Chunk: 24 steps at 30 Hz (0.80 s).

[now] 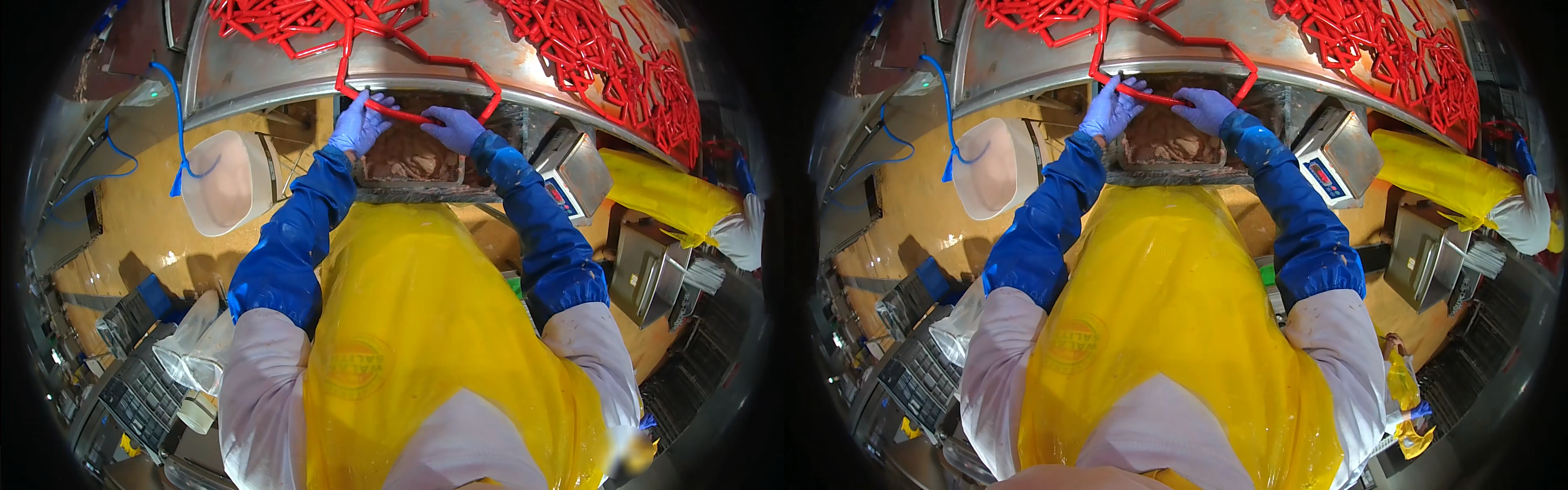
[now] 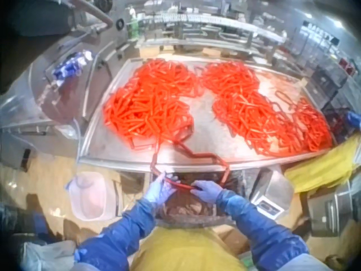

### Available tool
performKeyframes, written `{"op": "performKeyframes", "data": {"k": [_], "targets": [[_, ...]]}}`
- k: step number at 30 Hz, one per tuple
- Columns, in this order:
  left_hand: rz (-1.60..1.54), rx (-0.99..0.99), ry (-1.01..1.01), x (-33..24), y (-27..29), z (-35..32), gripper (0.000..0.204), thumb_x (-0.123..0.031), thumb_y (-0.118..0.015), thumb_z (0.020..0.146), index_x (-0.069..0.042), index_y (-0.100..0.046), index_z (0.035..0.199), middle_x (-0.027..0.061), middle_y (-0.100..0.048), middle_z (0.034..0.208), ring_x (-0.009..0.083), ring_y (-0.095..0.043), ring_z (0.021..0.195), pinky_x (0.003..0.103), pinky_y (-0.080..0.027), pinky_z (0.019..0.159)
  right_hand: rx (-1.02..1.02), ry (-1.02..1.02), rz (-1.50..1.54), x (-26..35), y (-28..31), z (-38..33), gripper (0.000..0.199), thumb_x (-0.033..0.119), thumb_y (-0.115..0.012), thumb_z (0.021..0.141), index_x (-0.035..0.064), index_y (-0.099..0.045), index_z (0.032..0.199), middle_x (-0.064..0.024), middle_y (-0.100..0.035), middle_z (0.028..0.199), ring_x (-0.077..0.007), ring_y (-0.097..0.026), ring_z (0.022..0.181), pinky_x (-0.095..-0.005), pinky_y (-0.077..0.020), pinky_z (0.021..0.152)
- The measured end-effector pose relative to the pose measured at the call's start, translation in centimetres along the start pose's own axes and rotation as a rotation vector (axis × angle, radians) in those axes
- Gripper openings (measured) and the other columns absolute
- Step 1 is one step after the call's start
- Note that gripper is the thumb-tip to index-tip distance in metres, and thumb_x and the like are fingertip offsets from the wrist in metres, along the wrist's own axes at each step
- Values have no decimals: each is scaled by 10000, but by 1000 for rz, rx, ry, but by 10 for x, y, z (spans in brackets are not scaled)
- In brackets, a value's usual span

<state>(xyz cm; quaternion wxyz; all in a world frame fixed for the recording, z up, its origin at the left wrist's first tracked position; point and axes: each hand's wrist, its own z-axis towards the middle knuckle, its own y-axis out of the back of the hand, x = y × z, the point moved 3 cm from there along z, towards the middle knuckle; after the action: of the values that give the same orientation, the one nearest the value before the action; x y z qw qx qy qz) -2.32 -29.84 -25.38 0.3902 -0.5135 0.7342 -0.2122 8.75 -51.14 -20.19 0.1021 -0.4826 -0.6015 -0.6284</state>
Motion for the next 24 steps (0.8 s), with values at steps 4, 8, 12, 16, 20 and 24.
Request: {"op": "performKeyframes", "data": {"k": [4,8,12,16,20,24], "targets": [[155,-73,-51,17,17,-4,343,-310,-684,985,-37,-652,1191,81,-695,975,208,-676,781,371,-591,795,-5,44,-46,14,3,3,360,338,-678,946,105,-655,1220,-172,-700,1077,-350,-682,1001,-427,-545,872],[670,-125,-216,15,26,-8,255,-227,-708,974,-36,-680,1139,33,-691,889,145,-655,704,285,-576,687,-115,154,-394,44,15,5,334,365,-678,938,133,-675,1179,-143,-686,1018,-331,-677,953,-441,-542,827],[874,37,-207,-2,-3,-30,231,-211,-695,985,-31,-683,1130,24,-697,907,108,-652,737,249,-547,671,-80,7,-43,14,6,23,396,501,-597,987,131,-681,1099,-59,-614,787,-225,-639,735,-390,-523,659],[235,260,-307,-25,-31,-48,262,-188,-591,1041,-8,-614,1230,135,-694,1127,265,-714,993,381,-605,889,420,-499,501,8,3,24,543,614,-557,981,84,-660,1041,-11,-572,725,-150,-569,611,-319,-489,564],[459,39,-428,-43,-14,-29,295,-208,-553,1060,39,-566,1220,200,-666,1202,327,-701,1060,440,-605,929,122,-185,298,19,-4,16,439,447,-720,919,47,-627,1072,-66,-670,868,-187,-650,735,-340,-540,682],[356,-156,-521,-50,16,-17,283,-266,-615,1034,10,-614,1097,128,-695,971,240,-713,934,338,-618,774,-108,-8,240,31,-1,2,314,222,-748,907,47,-628,1137,-105,-710,986,-224,-690,947,-353,-537,865]]}}
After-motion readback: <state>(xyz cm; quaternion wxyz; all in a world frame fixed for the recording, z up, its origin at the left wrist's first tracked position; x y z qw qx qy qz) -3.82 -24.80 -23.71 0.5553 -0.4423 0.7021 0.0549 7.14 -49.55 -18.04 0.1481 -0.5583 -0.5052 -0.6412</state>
